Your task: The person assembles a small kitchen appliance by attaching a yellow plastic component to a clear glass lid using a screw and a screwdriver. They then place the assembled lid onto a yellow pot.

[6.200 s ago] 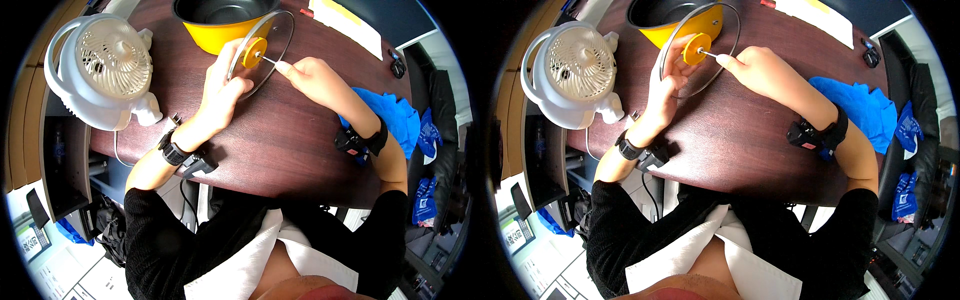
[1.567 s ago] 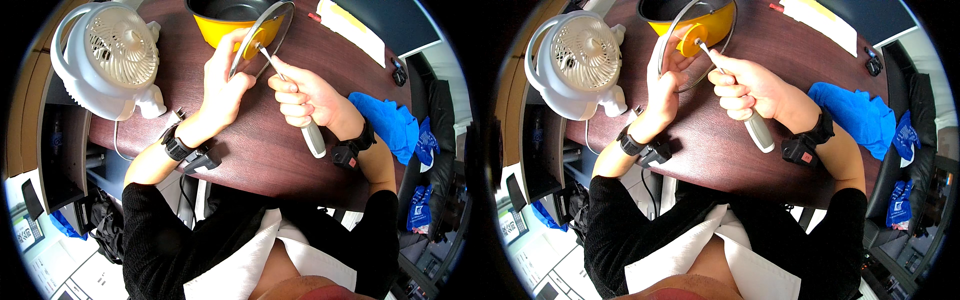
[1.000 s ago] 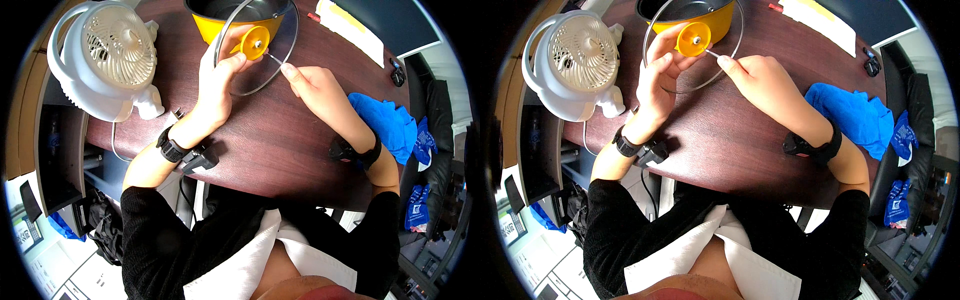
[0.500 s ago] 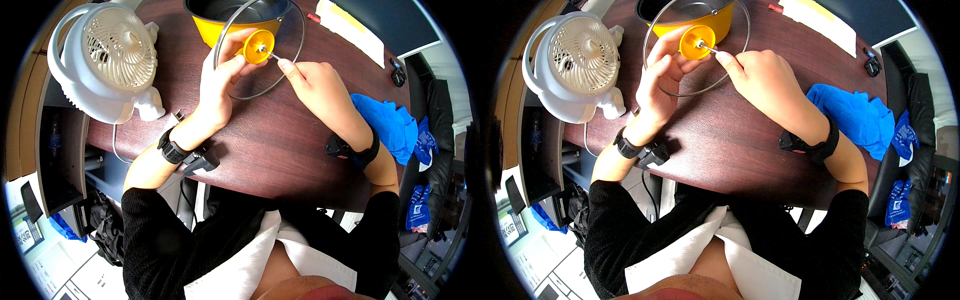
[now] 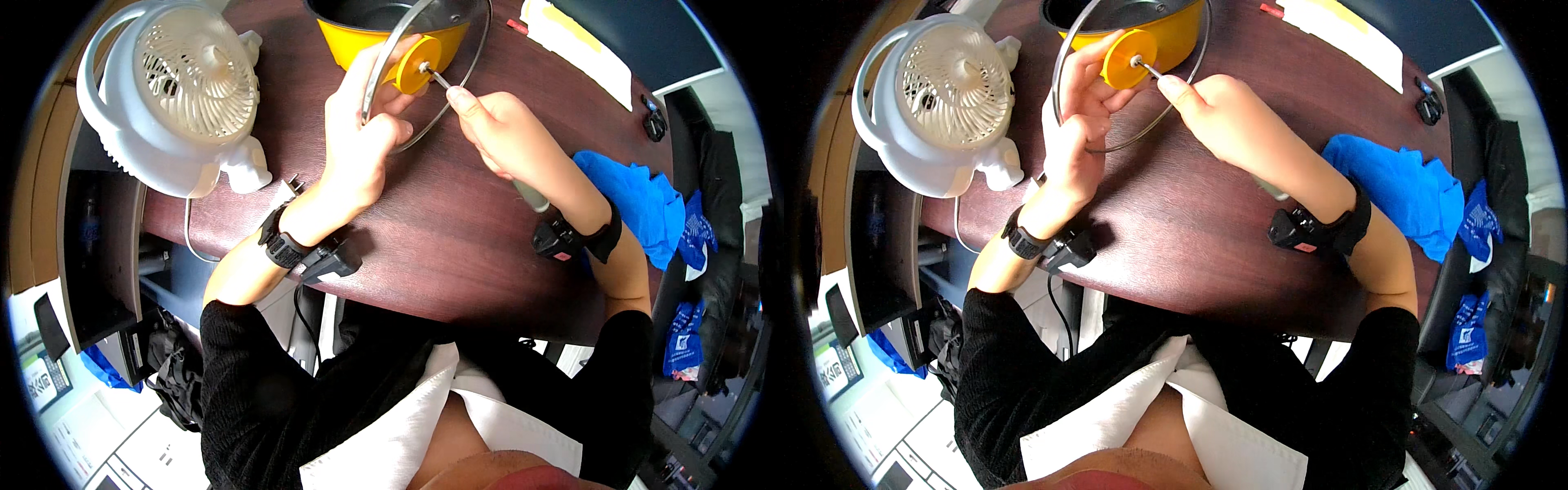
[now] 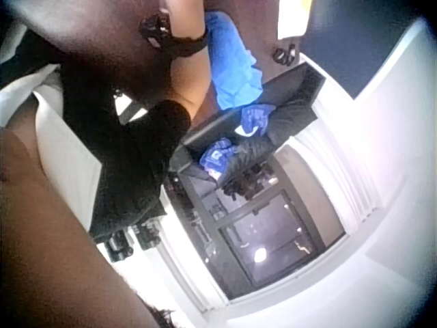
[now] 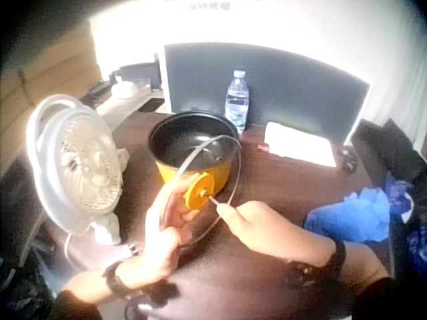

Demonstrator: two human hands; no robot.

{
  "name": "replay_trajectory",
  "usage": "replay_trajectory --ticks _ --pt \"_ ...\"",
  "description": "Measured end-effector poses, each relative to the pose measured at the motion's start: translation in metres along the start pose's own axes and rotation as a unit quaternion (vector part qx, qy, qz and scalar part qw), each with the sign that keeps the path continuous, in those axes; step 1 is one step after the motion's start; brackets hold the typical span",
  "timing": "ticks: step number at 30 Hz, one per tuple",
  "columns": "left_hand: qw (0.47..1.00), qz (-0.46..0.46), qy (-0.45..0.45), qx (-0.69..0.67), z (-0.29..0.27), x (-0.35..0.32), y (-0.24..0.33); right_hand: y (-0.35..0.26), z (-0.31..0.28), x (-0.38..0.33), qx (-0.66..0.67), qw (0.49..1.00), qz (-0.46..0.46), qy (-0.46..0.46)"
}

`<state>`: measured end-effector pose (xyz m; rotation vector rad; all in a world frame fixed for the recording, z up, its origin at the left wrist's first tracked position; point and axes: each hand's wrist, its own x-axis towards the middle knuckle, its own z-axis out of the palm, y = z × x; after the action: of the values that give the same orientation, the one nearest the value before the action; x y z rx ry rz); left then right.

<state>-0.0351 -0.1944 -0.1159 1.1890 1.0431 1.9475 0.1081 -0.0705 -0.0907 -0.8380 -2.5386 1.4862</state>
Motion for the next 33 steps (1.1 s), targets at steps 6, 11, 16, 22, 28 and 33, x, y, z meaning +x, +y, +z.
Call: replay_trajectory --ticks 6,11,16,22,28,33 --pt "0.995 0.002 -0.012 0.102 0.000 0.000 0.002 -0.008 -0.001 -0.007 0.373 0.897 0.139 -0.193" --pt "0.998 -0.014 0.019 0.060 0.005 -0.006 -0.001 -0.003 -0.004 -0.009 0.460 0.830 0.191 -0.252" --pt "0.998 -0.058 0.019 -0.028 0.010 -0.006 -0.002 -0.002 -0.012 -0.015 0.214 0.956 0.140 -0.146" --pt "0.999 -0.025 0.018 -0.013 0.005 0.000 -0.001 0.009 -0.007 -0.018 -0.196 0.972 -0.096 0.091" --pt "0.998 -0.051 0.018 -0.016 0.008 -0.003 0.000 0.000 -0.013 -0.015 -0.415 0.865 -0.193 0.209" --pt "0.997 -0.055 0.018 -0.042 0.008 -0.005 -0.002 -0.005 -0.016 -0.017 -0.480 0.818 -0.226 0.225"
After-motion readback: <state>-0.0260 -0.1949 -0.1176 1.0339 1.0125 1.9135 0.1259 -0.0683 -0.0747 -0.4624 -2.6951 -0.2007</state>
